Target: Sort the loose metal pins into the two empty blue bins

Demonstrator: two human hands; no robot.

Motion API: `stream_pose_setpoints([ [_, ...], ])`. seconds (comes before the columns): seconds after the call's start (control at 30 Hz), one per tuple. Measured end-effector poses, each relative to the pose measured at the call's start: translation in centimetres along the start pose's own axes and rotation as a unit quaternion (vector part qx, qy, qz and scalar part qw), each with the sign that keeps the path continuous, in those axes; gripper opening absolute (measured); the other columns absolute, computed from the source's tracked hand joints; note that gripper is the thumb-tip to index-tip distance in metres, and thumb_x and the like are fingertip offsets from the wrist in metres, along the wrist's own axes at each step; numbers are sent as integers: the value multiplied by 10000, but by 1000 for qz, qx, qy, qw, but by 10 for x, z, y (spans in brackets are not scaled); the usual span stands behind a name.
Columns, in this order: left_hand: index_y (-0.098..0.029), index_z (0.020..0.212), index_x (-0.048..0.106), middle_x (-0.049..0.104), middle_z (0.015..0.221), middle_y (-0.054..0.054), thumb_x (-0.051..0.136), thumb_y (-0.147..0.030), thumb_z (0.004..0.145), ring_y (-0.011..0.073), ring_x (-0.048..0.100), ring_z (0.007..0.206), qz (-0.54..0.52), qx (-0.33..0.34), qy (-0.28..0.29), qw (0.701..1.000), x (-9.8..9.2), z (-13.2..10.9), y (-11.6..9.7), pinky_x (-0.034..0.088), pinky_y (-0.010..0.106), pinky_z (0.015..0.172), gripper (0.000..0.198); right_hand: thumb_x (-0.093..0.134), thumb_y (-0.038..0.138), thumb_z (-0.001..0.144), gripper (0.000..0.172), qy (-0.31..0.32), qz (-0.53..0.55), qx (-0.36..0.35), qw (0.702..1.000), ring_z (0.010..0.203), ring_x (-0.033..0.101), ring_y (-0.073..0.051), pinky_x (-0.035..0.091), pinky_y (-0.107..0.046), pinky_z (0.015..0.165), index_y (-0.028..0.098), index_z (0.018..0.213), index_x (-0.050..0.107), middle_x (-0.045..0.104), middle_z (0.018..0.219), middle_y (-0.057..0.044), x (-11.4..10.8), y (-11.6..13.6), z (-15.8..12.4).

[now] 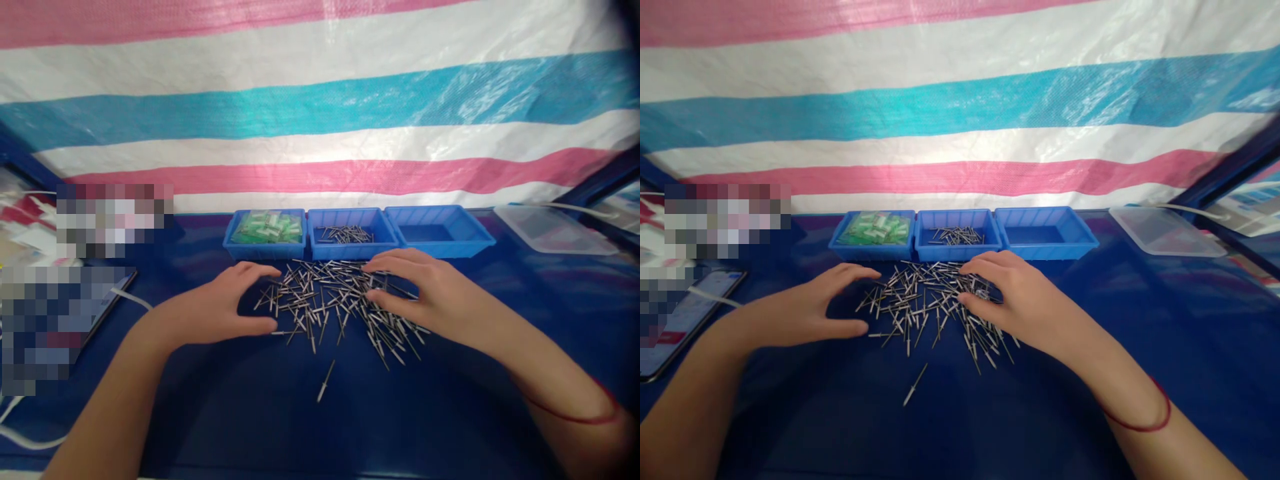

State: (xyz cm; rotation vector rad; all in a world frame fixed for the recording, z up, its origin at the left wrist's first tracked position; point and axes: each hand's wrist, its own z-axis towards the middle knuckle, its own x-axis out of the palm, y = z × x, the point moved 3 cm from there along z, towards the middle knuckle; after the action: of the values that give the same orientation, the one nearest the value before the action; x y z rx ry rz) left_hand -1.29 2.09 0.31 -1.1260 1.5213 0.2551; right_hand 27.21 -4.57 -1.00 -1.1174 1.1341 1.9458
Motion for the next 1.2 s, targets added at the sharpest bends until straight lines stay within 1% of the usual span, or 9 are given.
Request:
stream_pose_setpoints([
  [0.07, -309, 1478, 212, 137, 1565, 109, 599, -683, 712, 364, 278, 1381, 13, 3, -19, 1000, 20, -10, -6, 335, 495, 1081, 936, 601, 456, 829, 514, -5, -15, 2, 1000, 1225, 502, -278, 425, -444, 1015, 215, 1278, 540, 552, 1310, -116, 2, -5, -13],
  [0.17, -365, 1483, 191, -88, 1585, 88, 555, -798, 639, 466, 57, 1415, 66, 39, -67, 995, 57, -16, -13, 168, 655, 1089, 1015, 646, 526, 765, 745, 0, -36, 26, 999, 1351, 347, -333, 363, -512, 1062, 239, 1406, 398, 384, 1466, -133, 12, -20, -38],
  [0.23, -384, 1481, 191, -114, 1582, 90, 528, -838, 606, 505, -16, 1401, 105, 63, -104, 987, 74, -14, -16, 63, 718, 1059, 1042, 650, 578, 734, 859, 5, -57, 49, 997, 1390, 267, -358, 324, -554, 1074, 235, 1451, 324, 318, 1508, -146, 21, -31, -50],
  [0.3, -363, 1494, 155, -107, 1581, 110, 509, -847, 610, 513, -37, 1396, 119, 75, -119, 983, 80, -8, -16, 59, 730, 1048, 1068, 630, 623, 726, 918, 23, -73, 58, 995, 1407, 223, -367, 273, -587, 1087, 227, 1474, 274, 282, 1528, -156, 29, -37, -56],
  [0.57, -342, 1497, 168, -8, 1589, 115, 496, -856, 607, 498, -5, 1403, 100, 91, -133, 982, 71, 25, -28, 53, 720, 1058, 1079, 608, 752, 627, 1149, 53, -65, -10, 996, 1412, 186, -397, 187, -625, 1105, 142, 1508, 193, 283, 1522, -204, 48, -15, -46],
  [0.67, -305, 1493, 215, 74, 1581, 140, 484, -860, 611, 473, 20, 1414, 75, 98, -130, 984, 71, 29, -35, 62, 702, 1076, 1076, 599, 699, 692, 1059, 43, -56, -21, 997, 1412, 208, -374, 244, -587, 1108, 143, 1504, 208, 278, 1524, -198, 57, -1, -39],
  [0.8, -297, 1484, 244, 94, 1580, 134, 563, -830, 584, 461, 31, 1419, 40, 141, -110, 983, 70, 21, -43, 77, 700, 1083, 1094, 550, 522, 835, 773, 3, -42, -14, 999, 1396, 278, -316, 335, -507, 1095, 164, 1467, 284, 342, 1493, -175, 66, 10, -29],
  [0.97, -345, 1453, 309, 171, 1566, 119, 639, -817, 502, 511, 28, 1398, 35, 171, -113, 978, 74, 10, -49, 12, 787, 1005, 1111, 581, 515, 809, 691, -49, -64, 3, 997, 1388, 283, -348, 278, -568, 1103, 182, 1389, 406, 392, 1466, -161, 67, 9, -23],
  [1.2, -283, 1424, 360, 253, 1537, 115, 472, -668, 808, 412, 85, 1430, 42, 120, -183, 975, 82, 29, -53, 81, 690, 1098, 735, 522, 379, 877, 571, -73, -36, 22, 996, 1290, 435, -311, 397, -501, 1036, 134, 1375, 386, 511, 1356, -183, 73, 12, -13],
])
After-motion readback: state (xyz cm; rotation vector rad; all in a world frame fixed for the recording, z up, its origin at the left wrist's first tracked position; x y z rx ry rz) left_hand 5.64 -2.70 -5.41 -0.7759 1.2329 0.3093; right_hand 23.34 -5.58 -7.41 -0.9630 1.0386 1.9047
